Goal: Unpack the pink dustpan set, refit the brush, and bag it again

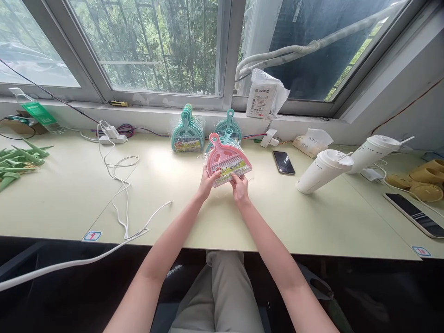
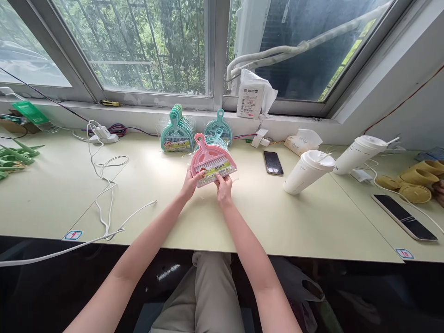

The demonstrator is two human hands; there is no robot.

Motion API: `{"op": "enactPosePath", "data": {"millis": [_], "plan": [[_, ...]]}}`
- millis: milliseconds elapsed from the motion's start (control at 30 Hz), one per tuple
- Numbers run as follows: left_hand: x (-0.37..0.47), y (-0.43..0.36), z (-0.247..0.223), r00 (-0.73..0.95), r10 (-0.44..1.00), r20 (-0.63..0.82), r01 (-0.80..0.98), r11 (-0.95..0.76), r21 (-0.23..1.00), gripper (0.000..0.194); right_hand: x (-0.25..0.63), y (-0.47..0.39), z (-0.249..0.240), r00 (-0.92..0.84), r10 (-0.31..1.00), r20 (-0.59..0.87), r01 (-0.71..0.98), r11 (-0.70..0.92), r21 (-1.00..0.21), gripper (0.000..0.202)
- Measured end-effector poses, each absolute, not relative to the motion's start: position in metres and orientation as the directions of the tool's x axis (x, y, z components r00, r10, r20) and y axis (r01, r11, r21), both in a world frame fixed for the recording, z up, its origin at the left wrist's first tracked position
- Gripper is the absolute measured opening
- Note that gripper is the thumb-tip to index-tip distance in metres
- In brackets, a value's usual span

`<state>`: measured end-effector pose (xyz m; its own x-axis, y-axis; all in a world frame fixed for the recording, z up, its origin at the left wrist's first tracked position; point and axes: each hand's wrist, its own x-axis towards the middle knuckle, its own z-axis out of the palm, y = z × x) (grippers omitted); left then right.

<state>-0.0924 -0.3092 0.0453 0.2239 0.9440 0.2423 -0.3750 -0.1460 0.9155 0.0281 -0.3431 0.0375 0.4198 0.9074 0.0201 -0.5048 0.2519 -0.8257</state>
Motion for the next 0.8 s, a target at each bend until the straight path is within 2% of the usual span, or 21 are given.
{"op": "enactPosePath", "data": {"millis": [333, 467, 600, 700, 800], "plan": [[-0.097, -0.304, 0.048, 0.355, 0.902, 0.246, -0.397, -0.092, 0.913, 0.070, 0.026, -0.343, 0.033, 0.456, 0.890, 0.006, -0.481, 0.252, -0.840, 0.033], [-0.102, -0.305, 0.057, 0.387, 0.881, 0.270, -0.400, -0.104, 0.911, 0.075, 0.036, -0.342, 0.035, 0.360, 0.927, -0.106, -0.524, 0.107, -0.845, 0.025], [-0.110, -0.305, 0.063, 0.403, 0.899, 0.173, -0.362, -0.017, 0.932, 0.079, 0.054, -0.343, 0.042, 0.213, 0.962, -0.168, -0.500, -0.040, -0.865, 0.022], [-0.118, -0.299, 0.063, 0.357, 0.926, 0.121, -0.356, 0.015, 0.934, 0.074, 0.068, -0.346, 0.047, 0.175, 0.976, -0.127, -0.319, -0.066, -0.946, 0.025], [-0.127, -0.291, 0.060, 0.296, 0.950, 0.100, -0.373, 0.019, 0.928, 0.072, 0.077, -0.350, 0.049, 0.175, 0.984, 0.036, 0.124, 0.014, -0.992, 0.023]]}}
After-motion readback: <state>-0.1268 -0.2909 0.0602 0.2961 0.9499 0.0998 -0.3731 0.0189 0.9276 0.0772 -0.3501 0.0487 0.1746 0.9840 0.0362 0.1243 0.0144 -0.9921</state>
